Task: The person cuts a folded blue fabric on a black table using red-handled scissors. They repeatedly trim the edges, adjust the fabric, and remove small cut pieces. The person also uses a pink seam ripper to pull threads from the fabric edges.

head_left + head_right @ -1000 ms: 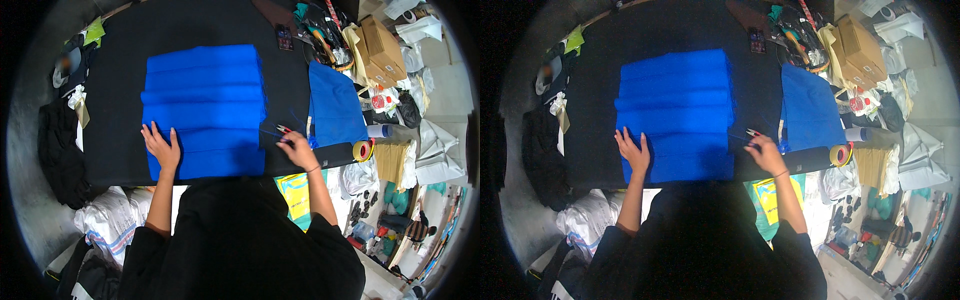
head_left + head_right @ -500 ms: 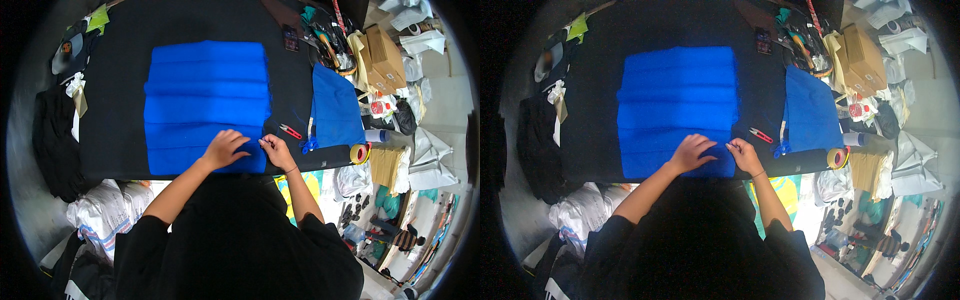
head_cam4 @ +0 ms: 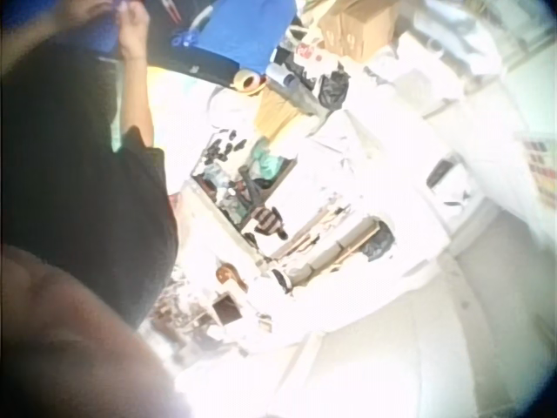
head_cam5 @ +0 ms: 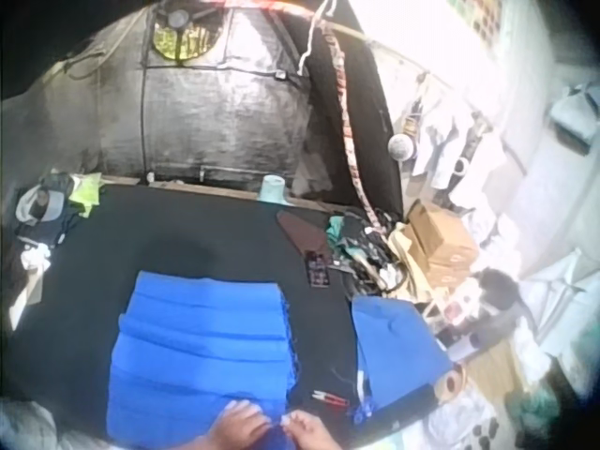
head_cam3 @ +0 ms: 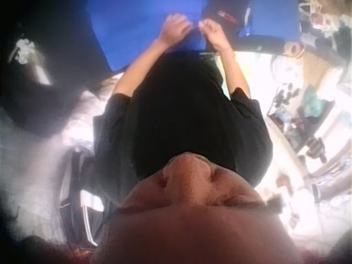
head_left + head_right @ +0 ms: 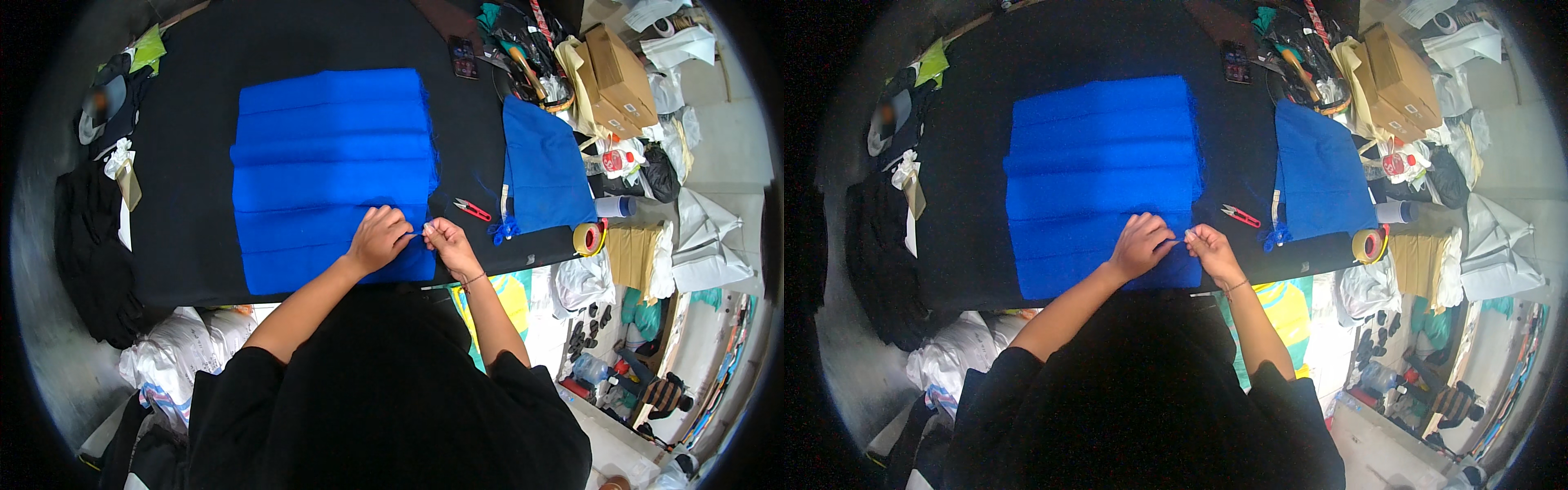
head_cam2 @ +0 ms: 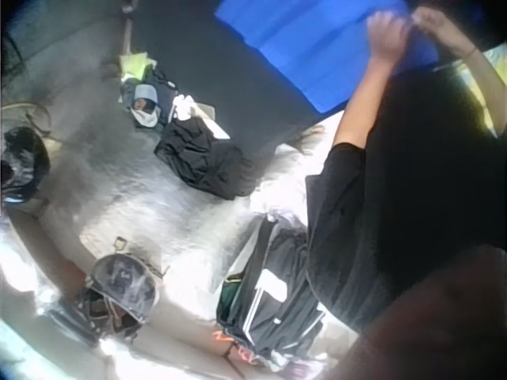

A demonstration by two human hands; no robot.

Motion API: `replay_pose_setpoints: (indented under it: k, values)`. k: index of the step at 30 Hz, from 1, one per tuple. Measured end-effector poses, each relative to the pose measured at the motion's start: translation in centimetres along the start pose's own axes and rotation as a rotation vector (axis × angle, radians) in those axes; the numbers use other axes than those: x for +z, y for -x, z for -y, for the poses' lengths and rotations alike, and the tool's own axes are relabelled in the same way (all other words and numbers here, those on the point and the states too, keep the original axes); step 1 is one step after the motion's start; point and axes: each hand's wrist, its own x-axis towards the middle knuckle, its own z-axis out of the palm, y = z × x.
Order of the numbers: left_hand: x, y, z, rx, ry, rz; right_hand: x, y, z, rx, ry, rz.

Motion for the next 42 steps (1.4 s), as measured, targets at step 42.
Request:
replay_pose_setpoints:
  k: [42]
  values:
    - [-5.3,6.7,2.8,-0.651,-0.455,-0.476,-1.1,-1.7,3.3,-0.3,-0.12,-0.283]
